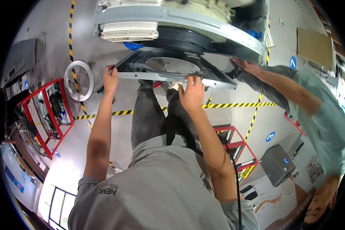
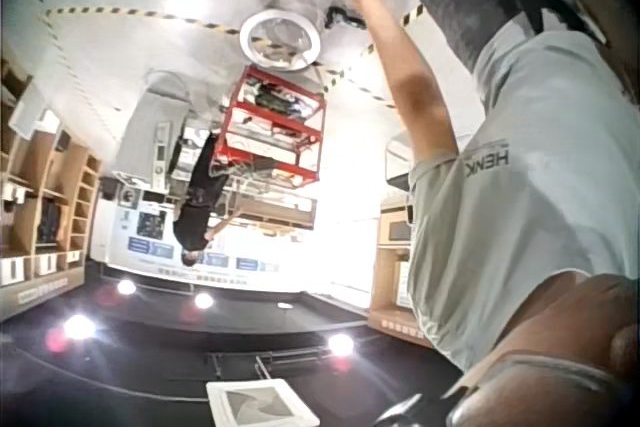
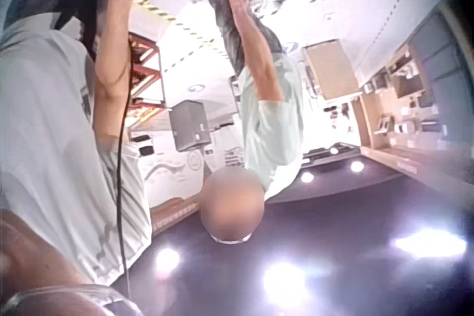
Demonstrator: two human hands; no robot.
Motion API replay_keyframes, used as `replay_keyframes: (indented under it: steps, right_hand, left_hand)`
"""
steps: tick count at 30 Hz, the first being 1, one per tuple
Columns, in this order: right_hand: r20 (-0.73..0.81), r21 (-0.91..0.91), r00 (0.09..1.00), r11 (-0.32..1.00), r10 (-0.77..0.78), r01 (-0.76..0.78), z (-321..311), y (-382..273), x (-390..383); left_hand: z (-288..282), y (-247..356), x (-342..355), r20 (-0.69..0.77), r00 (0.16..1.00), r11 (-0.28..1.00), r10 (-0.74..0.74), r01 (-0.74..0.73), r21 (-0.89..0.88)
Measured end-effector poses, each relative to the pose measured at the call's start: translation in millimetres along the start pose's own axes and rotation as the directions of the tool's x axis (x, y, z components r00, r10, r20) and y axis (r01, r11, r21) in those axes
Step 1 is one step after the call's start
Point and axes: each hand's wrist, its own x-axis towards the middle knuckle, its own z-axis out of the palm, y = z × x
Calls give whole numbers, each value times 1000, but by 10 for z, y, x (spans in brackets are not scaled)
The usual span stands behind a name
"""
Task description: The person picks up a front panel from the floor and fits it onto the front of a washing machine chassis, aligning it by hand and positioning various internal plastic components behind the panel.
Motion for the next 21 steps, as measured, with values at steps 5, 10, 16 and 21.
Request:
replay_keyframes:
  steps: [5, 10, 16, 21]
  right_hand:
    - [-228, 362, 832, 837, 505, -410, -583, 775, -474]
    - [-377, 748, 430, 543, 820, -381, -1375, 1632, -1422]
    - [-471, 881, -74, 465, 879, -89, -2340, 1549, -2792]
    - [-195, 931, -153, 232, 969, 281, -2641, 1613, -4627]
  left_hand:
    - [82, -296, 191, 68, 998, 999, -5, 8, -45]
    - [123, -475, 390, 91, 995, 999, 44, -42, -24]
    - [32, -8, 378, 203, 973, 989, -108, 125, -76]
    - [55, -153, 515, 164, 986, 997, 27, -16, -73]
